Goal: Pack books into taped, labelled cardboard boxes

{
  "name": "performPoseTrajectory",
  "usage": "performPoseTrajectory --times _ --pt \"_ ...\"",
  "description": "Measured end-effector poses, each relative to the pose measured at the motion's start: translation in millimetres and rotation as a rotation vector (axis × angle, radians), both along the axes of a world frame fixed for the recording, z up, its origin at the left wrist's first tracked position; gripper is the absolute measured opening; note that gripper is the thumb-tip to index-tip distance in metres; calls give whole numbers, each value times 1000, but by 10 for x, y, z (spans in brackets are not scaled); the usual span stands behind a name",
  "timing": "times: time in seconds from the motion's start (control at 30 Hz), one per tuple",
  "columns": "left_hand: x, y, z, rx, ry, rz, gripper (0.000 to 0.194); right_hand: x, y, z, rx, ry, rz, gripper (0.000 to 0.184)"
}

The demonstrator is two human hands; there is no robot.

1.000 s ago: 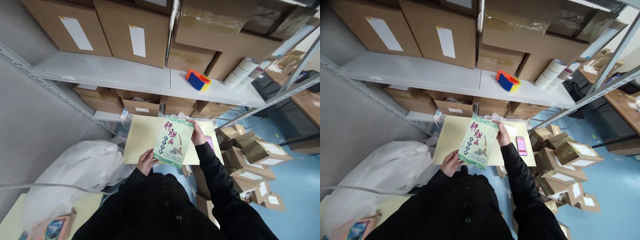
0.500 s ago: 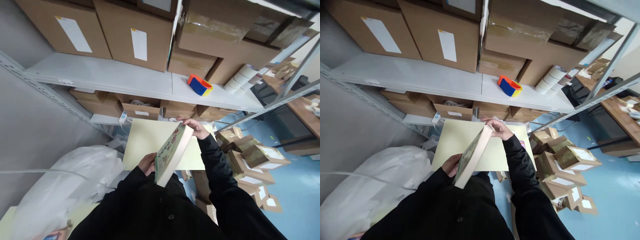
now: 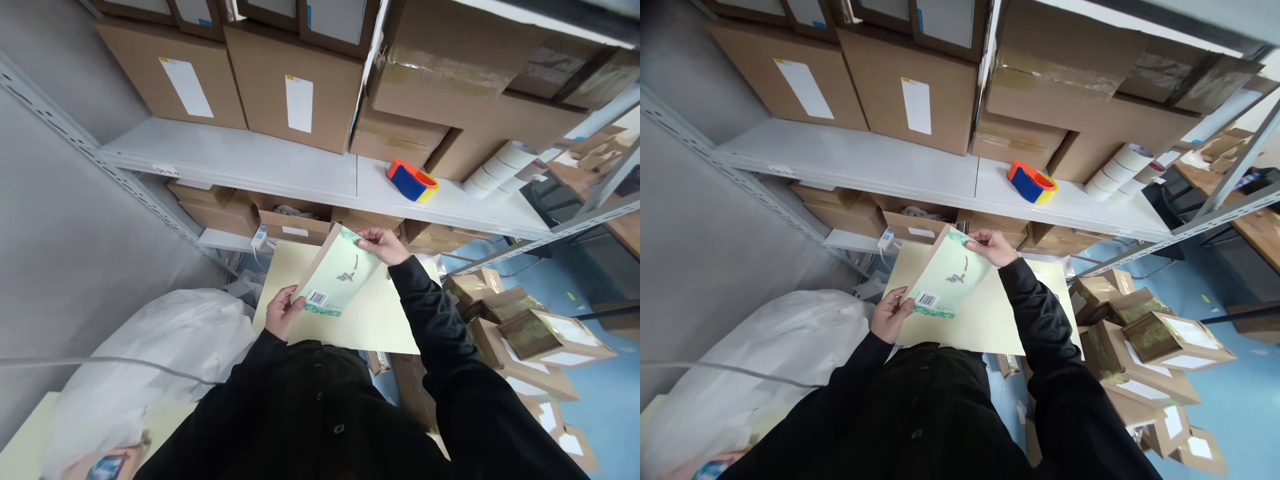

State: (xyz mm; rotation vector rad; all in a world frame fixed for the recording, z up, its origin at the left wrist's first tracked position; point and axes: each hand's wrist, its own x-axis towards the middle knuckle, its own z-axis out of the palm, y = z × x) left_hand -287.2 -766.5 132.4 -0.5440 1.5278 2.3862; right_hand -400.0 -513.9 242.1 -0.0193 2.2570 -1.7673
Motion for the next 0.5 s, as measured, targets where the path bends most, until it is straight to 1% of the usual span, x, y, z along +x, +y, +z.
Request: performPoseTrajectory --times 0.07,0.1,0.2,0.23,0.27,0.3,0.33,0.43,0.5 --pt "16 12 -43 69 -67 25 53 2 35 16 -14 -37 2 37" --pt "32 14 -54 113 -99 30 55 20 70 45 -37 -72 26 41" --pt "99 7 -45 229 -161 0 55 153 212 175 -130 -199 148 61" --pt "123 4 -35 258 -170 -9 55 222 255 212 -152 -229 176 66" --pt "147 4 -25 281 -178 -19 54 297 289 234 -166 -244 175 68" --pt "167 8 -17 300 -186 -30 54 373 308 237 -171 -240 138 68" --pt "182 14 -13 314 -193 -42 54 445 313 218 -168 -219 66 66" --pt "188 38 -13 304 -189 -61 53 590 249 70 -132 -96 -246 55" --pt "165 33 -11 272 -166 -65 54 613 175 -33 -125 -36 -397 47"
